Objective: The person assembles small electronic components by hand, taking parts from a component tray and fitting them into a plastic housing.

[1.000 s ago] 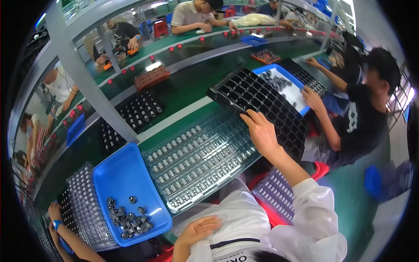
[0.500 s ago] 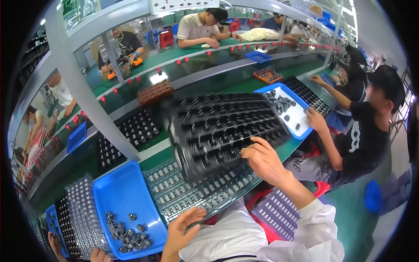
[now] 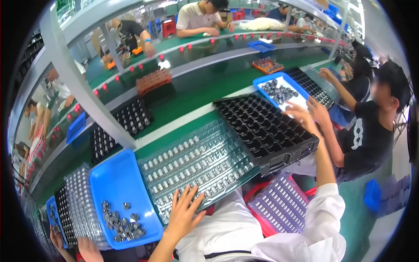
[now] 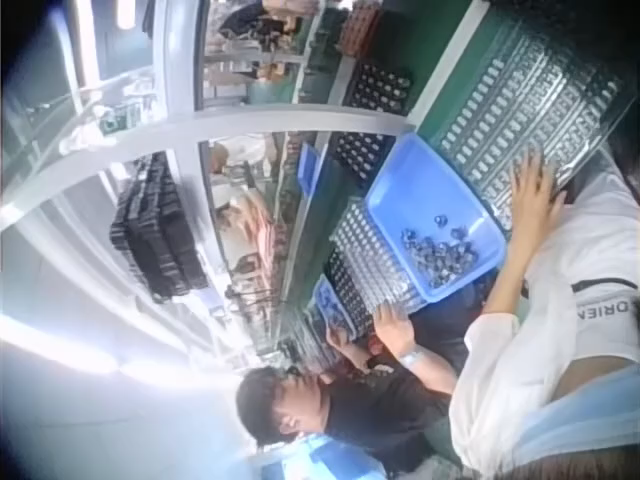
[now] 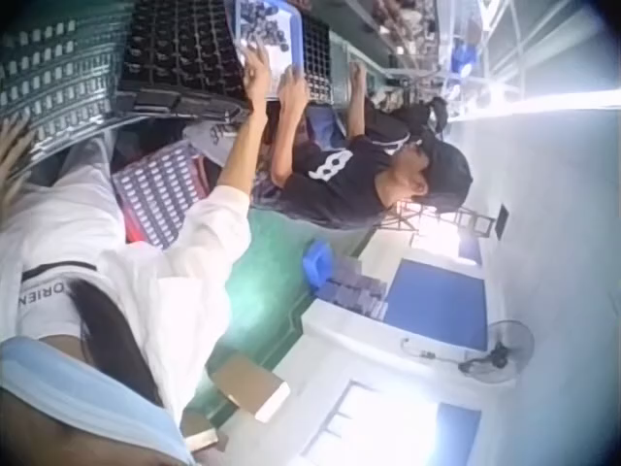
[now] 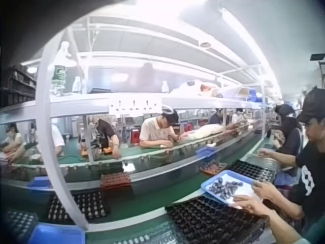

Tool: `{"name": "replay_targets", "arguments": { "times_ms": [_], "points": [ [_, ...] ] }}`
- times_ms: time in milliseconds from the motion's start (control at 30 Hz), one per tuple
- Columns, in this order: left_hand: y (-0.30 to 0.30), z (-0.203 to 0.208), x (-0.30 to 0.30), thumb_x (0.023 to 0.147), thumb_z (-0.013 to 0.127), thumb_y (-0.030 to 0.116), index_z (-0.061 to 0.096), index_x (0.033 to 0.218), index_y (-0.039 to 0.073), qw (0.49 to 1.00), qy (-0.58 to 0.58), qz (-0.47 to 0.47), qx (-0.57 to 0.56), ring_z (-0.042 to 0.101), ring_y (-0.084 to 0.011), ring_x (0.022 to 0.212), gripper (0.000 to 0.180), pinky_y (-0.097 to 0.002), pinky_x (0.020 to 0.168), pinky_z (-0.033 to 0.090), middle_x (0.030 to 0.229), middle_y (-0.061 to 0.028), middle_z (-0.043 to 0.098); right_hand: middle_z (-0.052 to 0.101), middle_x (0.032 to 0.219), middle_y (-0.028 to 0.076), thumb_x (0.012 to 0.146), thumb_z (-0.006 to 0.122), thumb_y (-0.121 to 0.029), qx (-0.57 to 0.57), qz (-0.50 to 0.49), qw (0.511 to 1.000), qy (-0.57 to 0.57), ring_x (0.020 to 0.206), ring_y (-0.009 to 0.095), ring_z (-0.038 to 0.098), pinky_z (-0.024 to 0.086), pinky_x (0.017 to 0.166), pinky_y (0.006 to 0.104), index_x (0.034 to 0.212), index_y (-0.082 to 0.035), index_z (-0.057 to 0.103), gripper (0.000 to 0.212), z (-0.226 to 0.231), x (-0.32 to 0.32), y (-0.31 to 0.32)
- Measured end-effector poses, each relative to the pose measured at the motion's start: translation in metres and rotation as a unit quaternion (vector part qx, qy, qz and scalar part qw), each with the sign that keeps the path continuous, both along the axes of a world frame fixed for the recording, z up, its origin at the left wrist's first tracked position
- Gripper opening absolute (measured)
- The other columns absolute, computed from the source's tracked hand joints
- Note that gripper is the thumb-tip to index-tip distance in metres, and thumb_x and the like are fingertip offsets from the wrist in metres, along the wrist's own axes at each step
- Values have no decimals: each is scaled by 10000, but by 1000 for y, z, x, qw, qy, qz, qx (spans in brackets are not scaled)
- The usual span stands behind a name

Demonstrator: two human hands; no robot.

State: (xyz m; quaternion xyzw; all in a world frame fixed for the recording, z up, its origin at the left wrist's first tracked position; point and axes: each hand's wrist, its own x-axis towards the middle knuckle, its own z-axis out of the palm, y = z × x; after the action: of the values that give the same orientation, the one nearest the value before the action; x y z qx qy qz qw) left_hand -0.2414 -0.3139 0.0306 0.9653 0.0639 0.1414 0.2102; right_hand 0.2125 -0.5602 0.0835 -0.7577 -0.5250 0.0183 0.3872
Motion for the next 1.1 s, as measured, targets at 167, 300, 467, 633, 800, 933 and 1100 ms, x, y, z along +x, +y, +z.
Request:
{"name": "replay_targets", "arguments": {
  "times_ms": [167, 300, 467, 633, 800, 933, 1100],
  "points": [
    [4, 8, 10, 820, 670, 181, 504, 1317, 114, 999, 35, 8, 14, 346, -339, 1348, 528, -534, 1112, 217, 1438, -139, 399, 562, 1292, 144, 933, 508, -85, -50, -215, 963, -154, 1175, 278, 544, 395, 997, 342, 1213, -36, 592, 297, 21, 30, -42],
    [9, -10, 1, 826, 658, 158, 502, 1336, 152, 999, 19, 27, 3, 333, -321, 1364, 533, -521, 1113, 229, 1449, -121, 397, 532, 1328, 146, 849, 625, -146, -40, -11, 999, -18, 1287, 273, 448, 312, 1073, 363, 1266, -10, 554, 444, 34, -97, 37],
    [0, -15, 5, 797, 647, 120, 527, 1259, 125, 997, -49, 39, 35, 362, -314, 1345, 477, -531, 1109, 255, 1411, -132, 430, 421, 1384, 175, 777, 690, -66, -122, -10, 992, -44, 1281, 355, 397, 306, 1063, 386, 1400, -48, 402, 687, -8, -178, 61],
    [-6, -33, 8, 733, 671, 119, 542, 1214, 89, 993, -109, 25, 43, 365, -311, 1341, 498, -516, 1132, 230, 1365, -152, 467, 494, 1288, 197, 821, 601, -41, -103, -6, 985, -140, 1204, 359, 465, 325, 1040, 403, 1278, -5, 531, 464, -58, -128, 32],
    [-16, -37, 4, 776, 631, 105, 545, 1204, 89, 991, -125, 46, 10, 348, -315, 1355, 437, -505, 1154, 186, 1386, -151, 448, 623, 1128, 218, 836, 614, -38, -114, -23, 982, -151, 1038, 362, 580, 434, 932, 403, 1140, 37, 611, 313, -2, -152, 47],
    [-15, -29, -8, 803, 586, 74, 526, 1237, 87, 994, -91, 57, 18, 342, -305, 1363, 439, -506, 1157, 175, 1410, -177, 418, 520, 1287, 180, 890, 530, 7, -93, 8, 989, -117, 1230, 304, 463, 314, 1059, 359, 1262, 43, 508, 374, -48, -77, 22],
    [3, -18, 8, 814, 555, 44, 504, 1283, 84, 997, -77, 7, 17, 350, -302, 1361, 473, -495, 1138, 230, 1446, -187, 377, 574, 1237, 184, 847, 547, 26, -92, -34, 991, -91, 1167, 314, 519, 371, 1010, 368, 1254, 1, 563, 409, -20, -126, 30]
  ]
}}
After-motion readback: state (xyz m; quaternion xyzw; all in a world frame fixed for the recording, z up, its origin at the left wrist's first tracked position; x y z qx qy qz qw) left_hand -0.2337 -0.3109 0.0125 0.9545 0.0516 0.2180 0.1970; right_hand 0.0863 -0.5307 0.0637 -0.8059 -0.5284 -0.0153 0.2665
